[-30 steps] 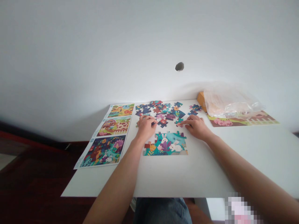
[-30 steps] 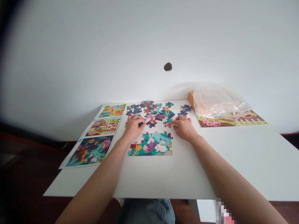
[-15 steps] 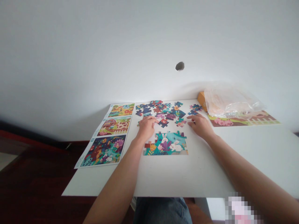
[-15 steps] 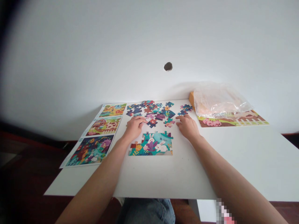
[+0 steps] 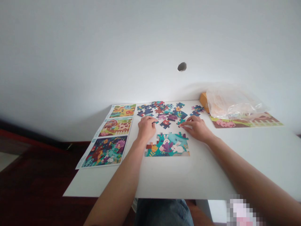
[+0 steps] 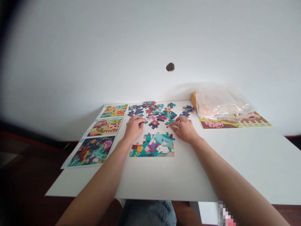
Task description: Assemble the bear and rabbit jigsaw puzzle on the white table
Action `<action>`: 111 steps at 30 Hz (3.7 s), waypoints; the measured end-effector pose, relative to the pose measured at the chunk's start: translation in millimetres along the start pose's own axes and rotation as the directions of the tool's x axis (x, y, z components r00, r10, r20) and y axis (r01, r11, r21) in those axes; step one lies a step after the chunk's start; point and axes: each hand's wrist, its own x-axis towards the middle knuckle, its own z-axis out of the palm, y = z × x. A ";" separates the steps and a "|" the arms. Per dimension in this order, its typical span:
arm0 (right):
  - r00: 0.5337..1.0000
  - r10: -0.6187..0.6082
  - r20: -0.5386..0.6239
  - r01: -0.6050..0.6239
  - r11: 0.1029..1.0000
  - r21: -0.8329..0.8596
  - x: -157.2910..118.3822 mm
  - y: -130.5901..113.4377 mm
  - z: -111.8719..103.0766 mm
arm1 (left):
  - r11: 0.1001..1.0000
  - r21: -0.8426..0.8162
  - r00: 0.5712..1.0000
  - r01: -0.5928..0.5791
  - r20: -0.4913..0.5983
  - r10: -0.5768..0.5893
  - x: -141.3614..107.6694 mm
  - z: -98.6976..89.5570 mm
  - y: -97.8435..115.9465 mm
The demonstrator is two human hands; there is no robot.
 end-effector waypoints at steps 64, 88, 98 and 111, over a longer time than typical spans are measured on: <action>0.988 -0.005 -0.153 0.016 0.997 0.070 1.1 -4.6 -1.4 | 0.950 0.141 0.960 0.278 -0.052 -0.274 1.9 -14.1 -13.6; 0.986 -0.021 -0.165 0.039 0.994 0.103 1.1 -4.9 -0.6 | 0.864 0.352 0.912 0.359 0.063 -0.405 1.4 -18.6 -14.0; 0.985 -0.003 -0.174 0.023 0.993 0.113 0.7 -7.2 -0.4 | 0.878 0.366 0.921 0.310 0.113 -0.372 1.2 -16.1 -17.9; 0.986 -0.019 -0.165 0.042 0.990 0.138 1.2 -10.1 -2.0 | 0.953 0.257 0.939 0.158 0.261 -0.226 -3.7 -23.5 2.2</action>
